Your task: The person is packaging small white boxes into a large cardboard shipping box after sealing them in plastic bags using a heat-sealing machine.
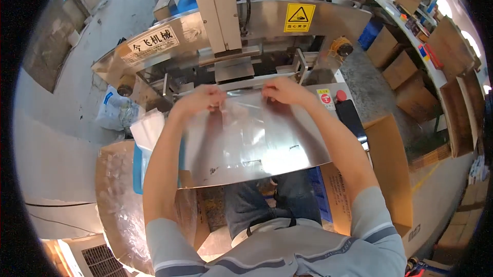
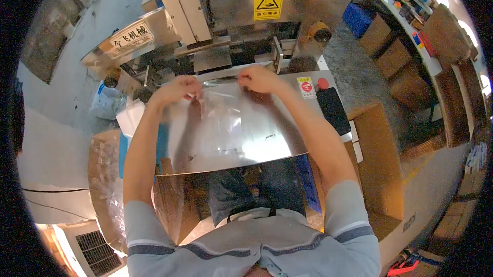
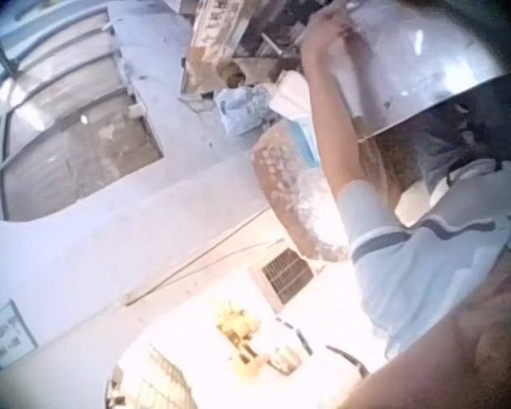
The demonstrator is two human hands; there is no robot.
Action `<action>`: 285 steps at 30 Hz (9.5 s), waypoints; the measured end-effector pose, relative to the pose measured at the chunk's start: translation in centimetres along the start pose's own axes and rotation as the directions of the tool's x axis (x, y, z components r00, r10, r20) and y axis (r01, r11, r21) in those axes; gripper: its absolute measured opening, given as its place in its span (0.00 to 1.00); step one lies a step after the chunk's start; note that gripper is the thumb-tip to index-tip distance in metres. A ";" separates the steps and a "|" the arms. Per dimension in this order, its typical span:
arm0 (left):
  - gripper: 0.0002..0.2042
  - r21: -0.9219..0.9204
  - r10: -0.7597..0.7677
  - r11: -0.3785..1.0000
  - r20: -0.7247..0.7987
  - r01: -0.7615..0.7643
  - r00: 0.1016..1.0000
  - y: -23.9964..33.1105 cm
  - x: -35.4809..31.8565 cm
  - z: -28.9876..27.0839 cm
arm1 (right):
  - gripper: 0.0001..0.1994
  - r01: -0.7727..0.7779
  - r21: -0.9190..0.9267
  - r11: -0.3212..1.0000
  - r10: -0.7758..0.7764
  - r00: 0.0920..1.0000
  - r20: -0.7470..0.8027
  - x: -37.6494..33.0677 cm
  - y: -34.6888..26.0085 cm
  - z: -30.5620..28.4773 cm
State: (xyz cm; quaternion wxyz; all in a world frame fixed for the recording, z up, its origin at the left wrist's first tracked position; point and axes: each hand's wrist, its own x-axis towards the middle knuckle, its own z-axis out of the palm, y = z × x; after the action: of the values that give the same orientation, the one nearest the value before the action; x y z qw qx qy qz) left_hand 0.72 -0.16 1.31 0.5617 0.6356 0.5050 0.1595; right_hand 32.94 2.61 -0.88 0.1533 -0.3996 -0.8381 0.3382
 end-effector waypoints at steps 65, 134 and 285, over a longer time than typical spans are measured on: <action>0.38 0.473 0.452 0.880 -0.811 -0.039 0.371 -4.7 -9.4 21.8 | 0.30 -0.052 -0.462 0.885 -0.084 0.960 -0.268 6.4 -3.7 1.4; 0.18 0.741 0.319 0.671 -0.304 0.012 0.898 -0.3 9.6 12.0 | 0.43 -0.927 -0.059 0.371 0.755 0.338 -0.561 -56.4 16.6 -0.7; 0.14 0.409 0.178 0.899 -0.013 -0.157 0.984 4.1 -10.9 11.9 | 0.10 0.164 0.029 0.986 -0.161 0.984 -0.071 -15.0 -3.8 2.2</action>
State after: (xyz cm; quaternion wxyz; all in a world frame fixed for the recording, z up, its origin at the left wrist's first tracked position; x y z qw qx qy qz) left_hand 7.01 -15.11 5.04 0.3889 0.7752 0.4845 0.1145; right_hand 39.08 -11.72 0.35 0.2157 -0.3386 -0.8562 0.3252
